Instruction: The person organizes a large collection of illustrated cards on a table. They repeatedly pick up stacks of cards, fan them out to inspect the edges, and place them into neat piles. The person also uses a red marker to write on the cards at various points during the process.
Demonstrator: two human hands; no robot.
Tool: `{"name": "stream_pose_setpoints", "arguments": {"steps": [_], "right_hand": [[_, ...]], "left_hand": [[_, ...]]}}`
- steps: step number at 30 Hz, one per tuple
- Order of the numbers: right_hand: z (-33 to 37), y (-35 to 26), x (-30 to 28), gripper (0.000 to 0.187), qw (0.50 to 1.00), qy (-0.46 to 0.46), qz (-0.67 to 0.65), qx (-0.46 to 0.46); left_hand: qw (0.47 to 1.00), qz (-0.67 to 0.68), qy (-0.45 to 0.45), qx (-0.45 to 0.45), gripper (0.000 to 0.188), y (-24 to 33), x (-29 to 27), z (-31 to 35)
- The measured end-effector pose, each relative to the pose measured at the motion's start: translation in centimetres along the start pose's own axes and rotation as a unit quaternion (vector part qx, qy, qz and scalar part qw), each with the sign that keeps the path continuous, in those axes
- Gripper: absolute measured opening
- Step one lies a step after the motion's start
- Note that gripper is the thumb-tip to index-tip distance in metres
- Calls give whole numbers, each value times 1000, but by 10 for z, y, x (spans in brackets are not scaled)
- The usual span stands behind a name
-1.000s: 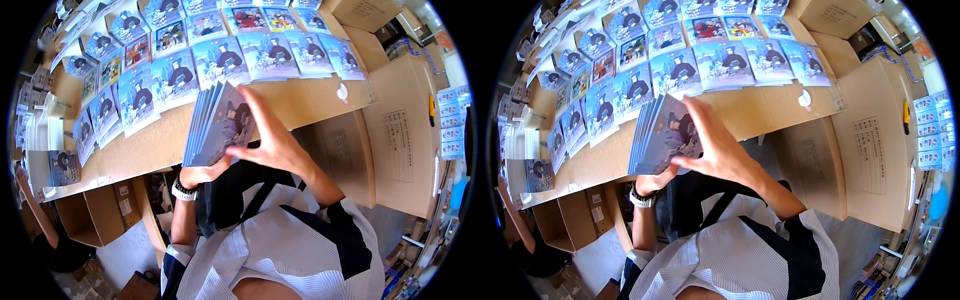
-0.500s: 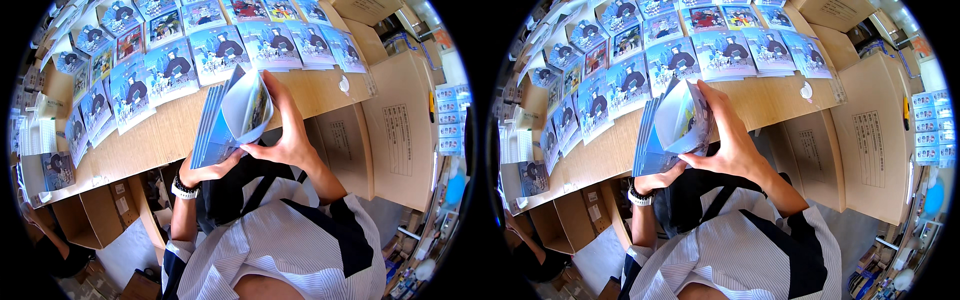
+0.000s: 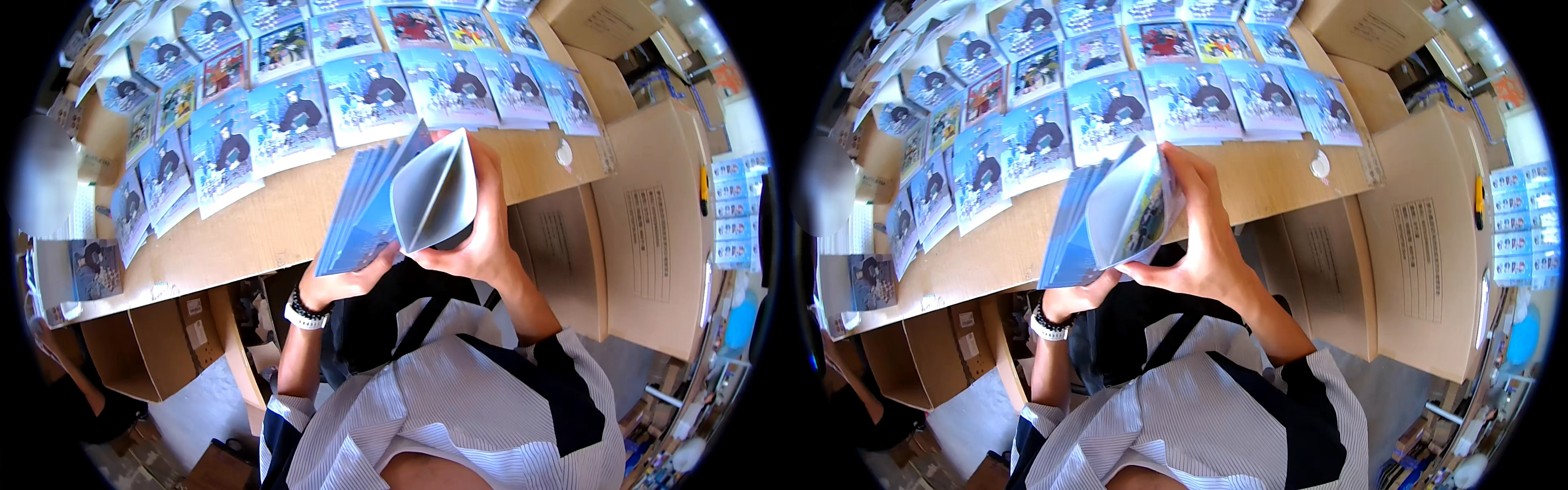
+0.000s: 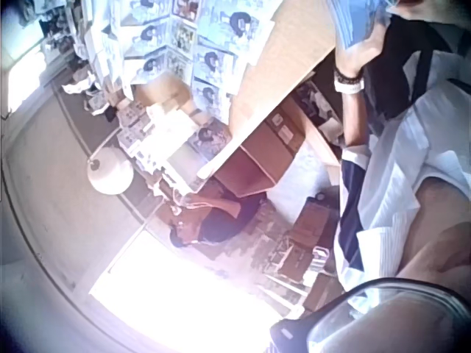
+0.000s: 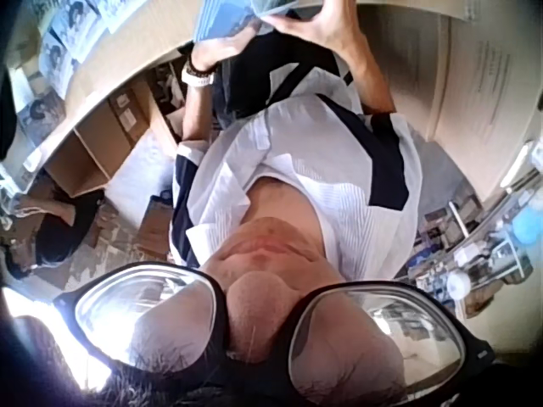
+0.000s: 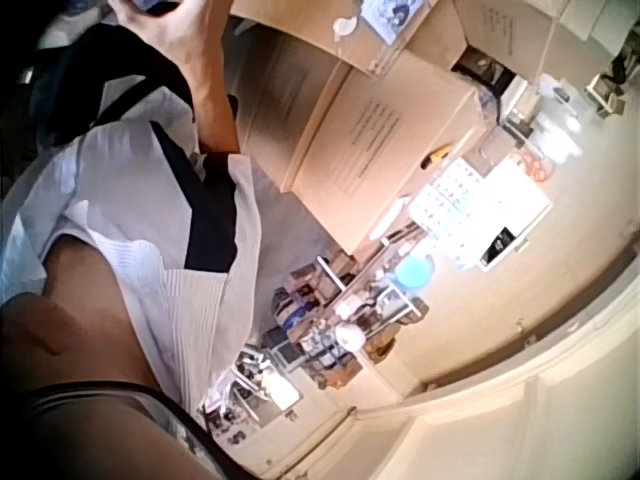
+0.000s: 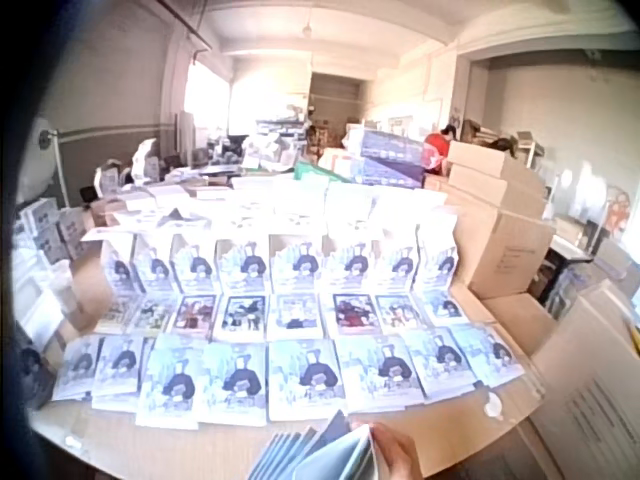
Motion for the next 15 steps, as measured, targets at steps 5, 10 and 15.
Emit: {"name": "stream_pose_setpoints", "arguments": {"steps": [5, 10, 15], "right_hand": [[4, -1, 16, 109, 999, -15, 10, 35], [0, 11, 15, 105, 966, 67, -172, 183], [-57, 12, 43, 41, 955, 50, -203, 212]], "left_hand": [[998, 67, 3, -16, 38, -7, -1, 3], [987, 116, 91, -66, 41, -10, -22, 23], [962, 133, 210, -118, 37, 12, -73, 54]]}}
Point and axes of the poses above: each hand's wrist, its own z-axis away from the middle knuckle, its own x-axis out of the palm, y = z × x, the point moved 7 cm from there along -z, towards the middle knuckle, and after that the axes turned 11 degrees about y, right-handed, at the moved point
